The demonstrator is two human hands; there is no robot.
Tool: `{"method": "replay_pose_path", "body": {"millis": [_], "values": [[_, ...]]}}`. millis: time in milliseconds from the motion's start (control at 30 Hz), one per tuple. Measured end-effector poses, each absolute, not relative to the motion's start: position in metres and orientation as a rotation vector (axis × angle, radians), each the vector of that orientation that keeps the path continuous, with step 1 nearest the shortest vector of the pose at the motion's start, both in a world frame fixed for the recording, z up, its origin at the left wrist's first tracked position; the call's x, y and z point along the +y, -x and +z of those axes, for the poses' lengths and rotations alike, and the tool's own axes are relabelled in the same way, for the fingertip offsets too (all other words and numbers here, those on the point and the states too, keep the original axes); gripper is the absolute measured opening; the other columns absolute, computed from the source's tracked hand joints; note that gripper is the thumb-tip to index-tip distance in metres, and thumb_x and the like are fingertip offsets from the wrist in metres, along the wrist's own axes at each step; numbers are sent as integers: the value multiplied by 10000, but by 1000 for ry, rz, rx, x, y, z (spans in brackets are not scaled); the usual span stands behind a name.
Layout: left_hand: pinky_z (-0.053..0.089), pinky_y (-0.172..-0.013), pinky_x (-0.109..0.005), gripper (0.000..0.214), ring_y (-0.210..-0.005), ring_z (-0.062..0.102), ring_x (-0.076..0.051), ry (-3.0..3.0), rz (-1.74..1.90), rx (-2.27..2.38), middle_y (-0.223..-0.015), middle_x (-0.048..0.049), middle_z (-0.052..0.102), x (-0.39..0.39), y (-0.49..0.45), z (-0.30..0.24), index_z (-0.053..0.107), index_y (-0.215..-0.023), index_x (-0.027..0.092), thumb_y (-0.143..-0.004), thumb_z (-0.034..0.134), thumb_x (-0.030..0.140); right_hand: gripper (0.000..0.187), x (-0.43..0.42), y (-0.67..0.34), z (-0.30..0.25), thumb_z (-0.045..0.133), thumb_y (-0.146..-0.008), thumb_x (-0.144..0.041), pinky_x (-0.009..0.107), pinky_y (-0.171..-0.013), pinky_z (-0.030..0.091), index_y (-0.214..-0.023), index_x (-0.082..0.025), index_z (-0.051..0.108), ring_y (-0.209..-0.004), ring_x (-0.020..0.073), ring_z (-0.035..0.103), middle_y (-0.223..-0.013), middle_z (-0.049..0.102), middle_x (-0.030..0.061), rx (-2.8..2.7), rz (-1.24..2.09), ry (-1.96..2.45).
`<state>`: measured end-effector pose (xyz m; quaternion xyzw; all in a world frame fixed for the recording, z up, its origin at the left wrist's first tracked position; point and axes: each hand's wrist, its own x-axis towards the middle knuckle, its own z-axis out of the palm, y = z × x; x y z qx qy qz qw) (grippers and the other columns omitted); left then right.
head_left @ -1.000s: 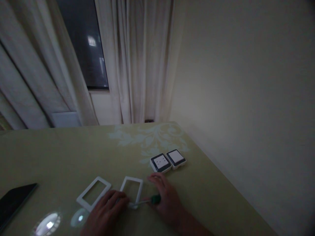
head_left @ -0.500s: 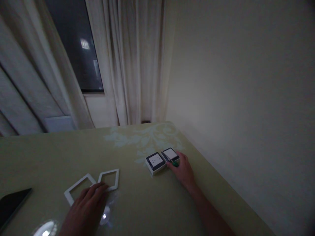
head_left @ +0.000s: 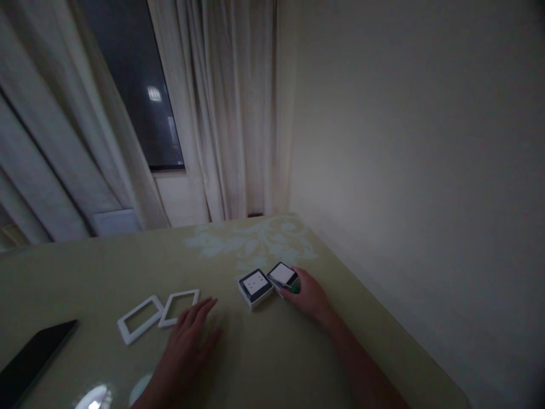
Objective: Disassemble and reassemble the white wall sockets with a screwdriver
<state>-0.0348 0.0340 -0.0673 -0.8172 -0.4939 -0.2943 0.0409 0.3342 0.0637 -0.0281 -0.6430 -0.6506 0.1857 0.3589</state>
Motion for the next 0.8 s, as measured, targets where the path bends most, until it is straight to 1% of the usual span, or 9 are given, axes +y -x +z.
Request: {"method": "replay_pose_path", "body": {"millis": [133, 200, 300, 433, 500, 567, 633, 700, 800], "values": [[532, -1148, -576, 807, -1476, 555, -363, 2683, -808, -1469, -1656, -120, 567, 38, -2, -64, 431, -1647, 282, -910, 761, 309, 820, 52, -322, -24, 919, -737, -369, 566, -1150, 506, -1485, -172, 645, -1329, 392, 682, -1464, 696, 208, -1844, 635, 1474], [526, -1154, -574, 787, -1504, 526, -367, 2668, -797, -1459, -1658, -97, 572, 46, -10, -64, 488, -1619, 309, -885, 761, 237, 872, 44, -318, -22, 962, -683, -341, 552, -1159, 505, -1487, -199, 657, -1334, 382, 683, -1469, 702, 184, -1923, 728, 1372], [501, -1175, -572, 643, -1513, 525, -354, 2571, -850, -1511, -1637, -111, 594, 59, -10, -68, 563, -1570, 288, -947, 652, 158, 928, 32, -313, -20, 1016, -627, -333, 509, -1144, 529, -1484, -252, 672, -1317, 351, 700, -1459, 719, 136, -2014, 863, 1221], [452, -1224, -582, 542, -1533, 522, -329, 2569, -934, -1530, -1640, -98, 595, 52, -4, -70, 550, -1577, 303, -1057, 493, 160, 916, 25, -308, -16, 1015, -663, -365, 487, -1161, 515, -1503, -295, 657, -1356, 325, 669, -1480, 695, 106, -2026, 977, 1072], [481, -1223, -542, 546, -1535, 526, -299, 2706, -1024, -1505, -1678, -74, 556, 38, -6, -68, 448, -1644, 336, -1107, 472, 244, 898, 25, -307, -14, 988, -711, -402, 469, -1119, 544, -1528, -283, 633, -1372, 329, 644, -1497, 665, 120, -1965, 1024, 1048], [526, -1195, -523, 652, -1535, 528, -319, 2872, -1043, -1463, -1716, -86, 503, 23, -11, -65, 310, -1711, 353, -1102, 544, 357, 786, 26, -307, -13, 884, -832, -444, 416, -1017, 596, -1550, -279, 608, -1302, 303, 671, -1487, 653, 118, -1903, 1052, 1050], [522, -1185, -601, 848, -1527, 520, -400, 2972, -975, -1397, -1728, -128, 475, 11, -18, -61, 246, -1733, 360, -1019, 692, 458, 570, 27, -307, -13, 656, -1000, -434, 345, -867, 624, -1548, -286, 607, -1114, 239, 728, -1427, 675, 100, -1865, 1048, 1063], [501, -1165, -696, 1078, -1513, 508, -478, 3034, -890, -1400, -1752, -157, 423, 2, -22, -54, 231, -1736, 384, -866, 852, 522, 485, 27, -305, -12, 469, -1065, -361, 296, -734, 611, -1511, -283, 643, -893, 185, 725, -1308, 711, 87, -1823, 1021, 1082], [511, -1159, -707, 1331, -1533, 484, -487, 3192, -836, -1473, -1809, -139, 296, -5, -22, -43, 198, -1732, 438, -666, 992, 509, 465, 28, -302, -9, 480, -1037, -319, 290, -706, 605, -1435, -267, 713, -837, 178, 708, -1195, 714, 85, -1760, 928, 1124]]}}
